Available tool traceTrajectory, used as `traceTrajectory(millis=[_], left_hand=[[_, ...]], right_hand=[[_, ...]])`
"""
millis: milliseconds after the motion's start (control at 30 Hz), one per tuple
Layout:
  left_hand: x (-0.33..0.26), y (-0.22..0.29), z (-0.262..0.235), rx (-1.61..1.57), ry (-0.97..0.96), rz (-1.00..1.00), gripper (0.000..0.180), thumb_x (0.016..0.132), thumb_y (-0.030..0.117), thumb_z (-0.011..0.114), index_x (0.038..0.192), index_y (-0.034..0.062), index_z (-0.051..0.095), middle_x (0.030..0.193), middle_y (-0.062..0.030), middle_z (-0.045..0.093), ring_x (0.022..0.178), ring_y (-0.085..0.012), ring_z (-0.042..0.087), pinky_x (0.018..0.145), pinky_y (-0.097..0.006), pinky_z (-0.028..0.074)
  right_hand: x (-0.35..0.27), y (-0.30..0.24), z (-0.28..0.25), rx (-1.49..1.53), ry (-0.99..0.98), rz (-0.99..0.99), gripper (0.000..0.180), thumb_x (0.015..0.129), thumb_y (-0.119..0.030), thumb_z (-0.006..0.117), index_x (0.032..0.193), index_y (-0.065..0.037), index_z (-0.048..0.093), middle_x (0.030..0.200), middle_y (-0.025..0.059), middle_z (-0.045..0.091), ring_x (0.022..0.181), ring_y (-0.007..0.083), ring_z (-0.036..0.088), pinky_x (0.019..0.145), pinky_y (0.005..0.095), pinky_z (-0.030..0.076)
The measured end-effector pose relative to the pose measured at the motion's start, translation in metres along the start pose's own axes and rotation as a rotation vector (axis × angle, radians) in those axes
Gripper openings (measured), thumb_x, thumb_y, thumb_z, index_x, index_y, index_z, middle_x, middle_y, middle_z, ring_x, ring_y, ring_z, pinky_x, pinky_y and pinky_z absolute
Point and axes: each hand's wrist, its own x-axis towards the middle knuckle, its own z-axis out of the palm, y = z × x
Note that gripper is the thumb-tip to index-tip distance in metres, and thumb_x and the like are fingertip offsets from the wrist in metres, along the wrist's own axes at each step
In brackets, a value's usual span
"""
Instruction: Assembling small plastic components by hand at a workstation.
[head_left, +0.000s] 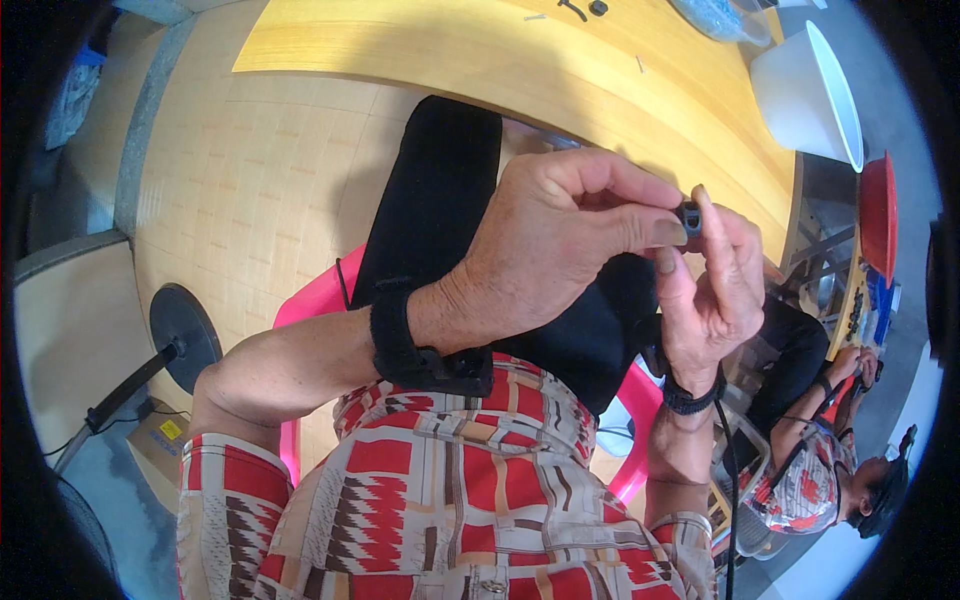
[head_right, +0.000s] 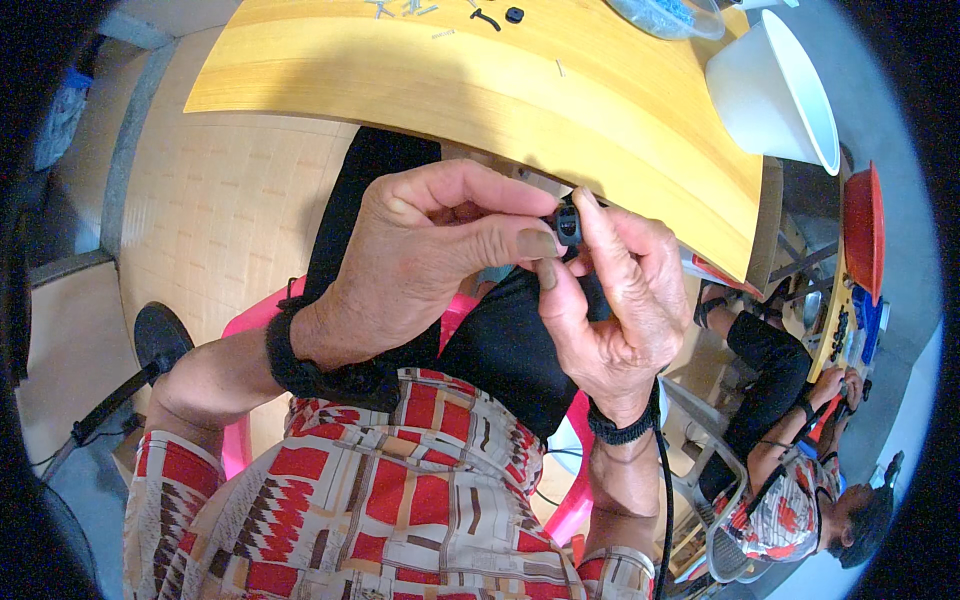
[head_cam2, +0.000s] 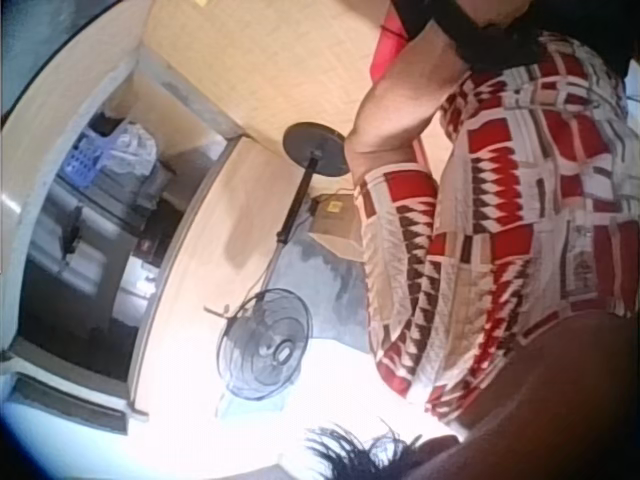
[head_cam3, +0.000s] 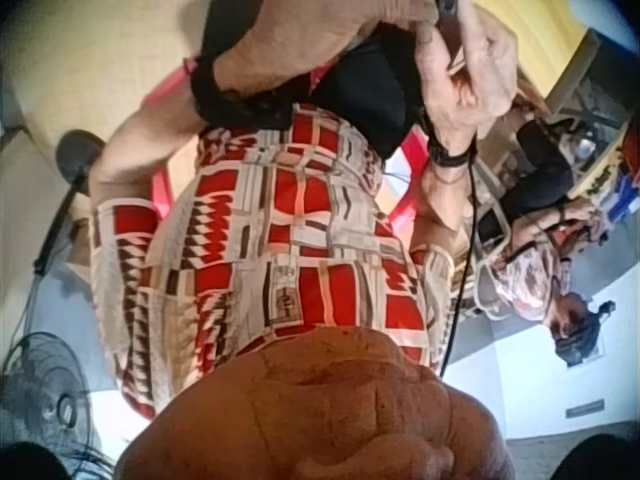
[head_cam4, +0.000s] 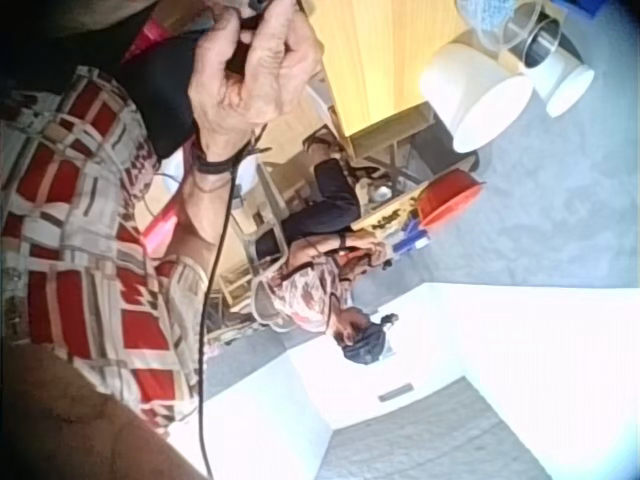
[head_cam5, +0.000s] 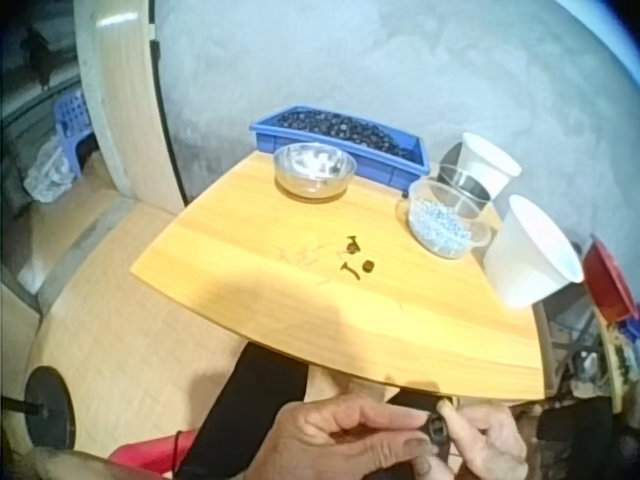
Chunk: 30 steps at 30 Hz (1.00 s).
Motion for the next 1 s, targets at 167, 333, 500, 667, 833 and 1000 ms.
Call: traceTrajectory(millis=[167,333,500,667,833,1000], left_hand=[[0.001,0.004,0.0,-0.025,-0.004,-0.024,0.019,0.078,0.006,0.065,0.095,-0.0005,0.06,0.081,-0.0057,0.063,0.072,-0.0086,0.06,0.06,-0.017,0.047],[0.003,-0.002,-0.005,-0.113,-0.004,-0.065,0.02,0.078,0.008,0.066,0.094,-0.0017,0.059,0.083,-0.0069,0.062,0.074,-0.0108,0.06,0.066,-0.02,0.049],[0.006,-0.008,-0.003,-0.253,0.01,-0.177,0.019,0.082,0.012,0.061,0.095,-0.0013,0.058,0.09,-0.0089,0.06,0.08,-0.0142,0.06,0.073,-0.026,0.051],[0.004,-0.004,0.0,-0.274,0.009,-0.186,0.019,0.083,0.012,0.059,0.096,-0.0021,0.059,0.09,-0.0096,0.061,0.081,-0.0151,0.061,0.074,-0.026,0.051],[0.001,-0.003,-0.001,-0.261,0.005,-0.21,0.019,0.083,0.012,0.059,0.096,-0.0024,0.06,0.09,-0.0101,0.062,0.082,-0.0156,0.061,0.073,-0.026,0.051],[0.003,-0.005,-0.003,-0.279,-0.02,-0.189,0.019,0.082,0.011,0.06,0.096,-0.003,0.059,0.09,-0.0103,0.062,0.082,-0.0159,0.061,0.074,-0.026,0.051]], right_hand=[[0.001,0.003,0.003,-0.088,0.017,-0.08,0.048,0.062,0.004,0.071,0.107,-0.002,0.06,0.084,0.0089,0.058,0.067,0.0131,0.054,0.058,0.0222,0.045],[0.003,0.003,0.006,-0.153,-0.003,-0.081,0.045,0.063,0.002,0.073,0.106,-0.003,0.061,0.084,0.0085,0.059,0.065,0.0134,0.055,0.056,0.023,0.046],[0.003,0.007,0.006,-0.187,0.008,-0.082,0.041,0.064,-0.003,0.074,0.103,-0.002,0.062,0.081,0.0089,0.061,0.064,0.0136,0.056,0.055,0.0225,0.046],[0.004,0.01,0.005,-0.196,0.018,-0.089,0.037,0.064,-0.004,0.074,0.099,-0.002,0.063,0.08,0.008,0.061,0.064,0.0133,0.056,0.055,0.0228,0.046],[0.001,0.01,0.007,-0.142,0.045,-0.025,0.034,0.063,-0.002,0.072,0.096,-0.001,0.064,0.079,0.0078,0.061,0.062,0.0127,0.056,0.055,0.0226,0.046],[0.004,0.008,0.005,-0.155,0.02,-0.045,0.034,0.062,-0.002,0.073,0.095,-0.001,0.064,0.079,0.0074,0.061,0.061,0.0121,0.055,0.054,0.0222,0.046]])
